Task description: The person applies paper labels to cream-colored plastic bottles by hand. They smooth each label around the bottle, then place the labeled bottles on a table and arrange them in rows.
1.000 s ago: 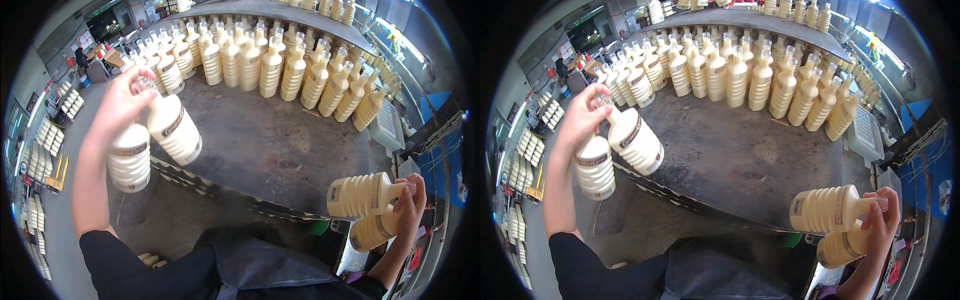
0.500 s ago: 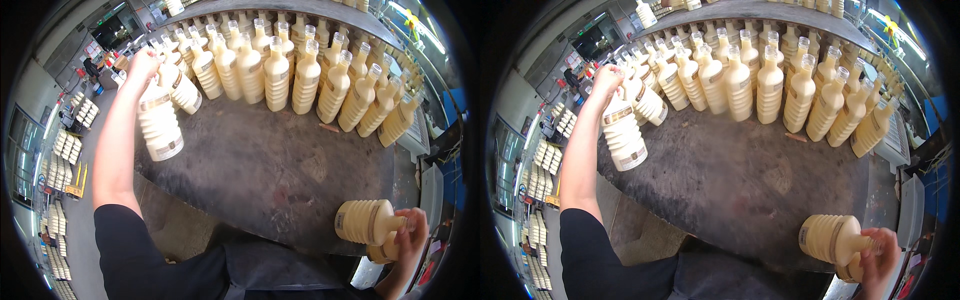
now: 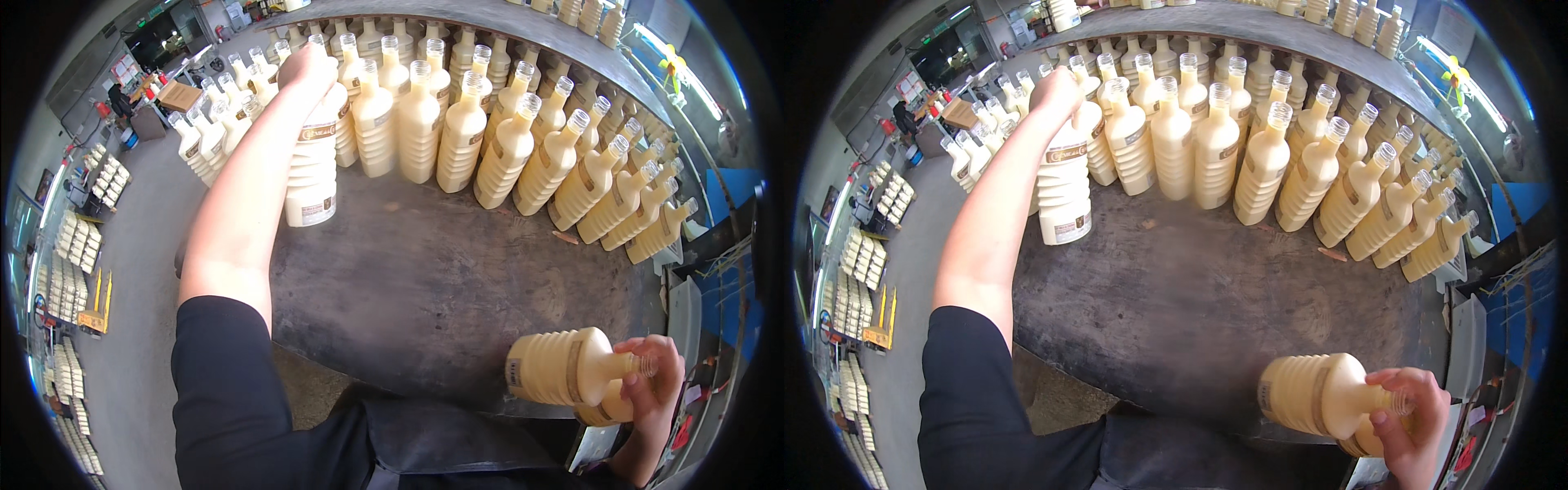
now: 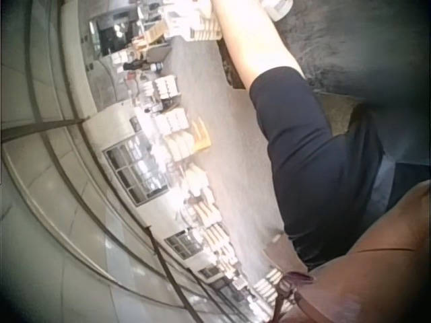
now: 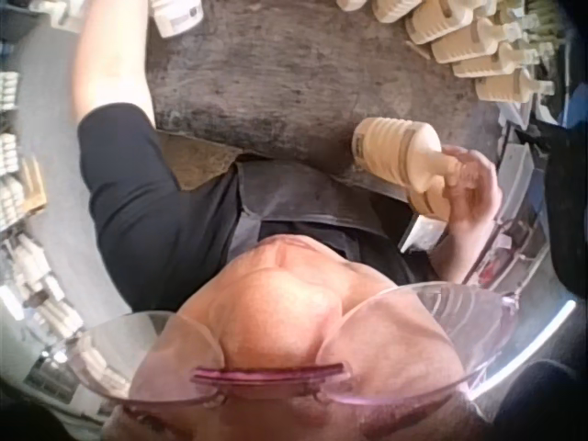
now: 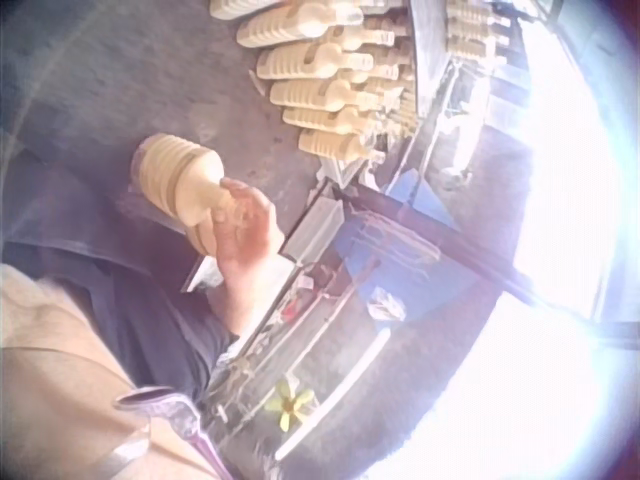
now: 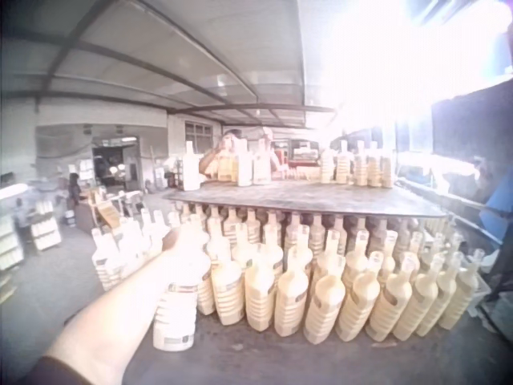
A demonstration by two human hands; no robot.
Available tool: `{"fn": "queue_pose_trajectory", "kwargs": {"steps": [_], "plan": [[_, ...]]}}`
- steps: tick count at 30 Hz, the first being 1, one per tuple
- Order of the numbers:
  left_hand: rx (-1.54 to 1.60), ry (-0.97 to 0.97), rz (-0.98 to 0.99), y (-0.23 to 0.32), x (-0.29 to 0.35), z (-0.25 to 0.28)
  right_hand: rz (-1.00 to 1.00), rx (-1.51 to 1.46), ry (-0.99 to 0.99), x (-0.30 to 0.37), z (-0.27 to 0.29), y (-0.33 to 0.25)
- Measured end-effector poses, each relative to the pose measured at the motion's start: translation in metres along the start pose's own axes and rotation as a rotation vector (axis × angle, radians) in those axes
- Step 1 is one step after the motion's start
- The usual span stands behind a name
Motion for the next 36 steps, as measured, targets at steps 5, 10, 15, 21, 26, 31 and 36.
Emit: {"fn": "queue_pose_trajectory", "kwargs": {"steps": [5,10,15,21,26,31,36], "plan": [[-0.095,-0.034,-0.118,-0.004,-0.015,-0.02,0.079,-0.077,-0.106,-0.036,-0.058,-0.038],[0.096,0.195,-0.203,-0.016,-0.01,0.001,0.299,-0.087,-0.15,-0.09,-0.122,-0.076],[0.259,0.425,-0.213,-0.041,0.008,0.014,0.361,-0.019,-0.088,-0.148,-0.192,-0.096],[0.449,0.461,-0.122,-0.064,0.023,0.002,0.454,0.145,-0.015,-0.214,-0.269,-0.113],[0.597,0.404,0.015,-0.067,0.044,-0.004,0.543,0.274,0.073,-0.248,-0.317,-0.118],[0.566,0.091,-0.105,-0.07,0.048,-0.002,0.422,0.349,0.011,-0.266,-0.345,-0.111],[0.496,-0.037,-0.37,-0.081,0.054,0.009,0.405,0.352,0.011,-0.268,-0.353,-0.113]]}}
Point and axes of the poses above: each hand's wrist, its own x-axis away from the middle knuckle, its own z-axis out of the back of the hand, y = z × x, the point moved 6 cm from there along -x, towards the middle knuckle, and after that the axes turned 10 degrees about z, right-handed, at the moved point
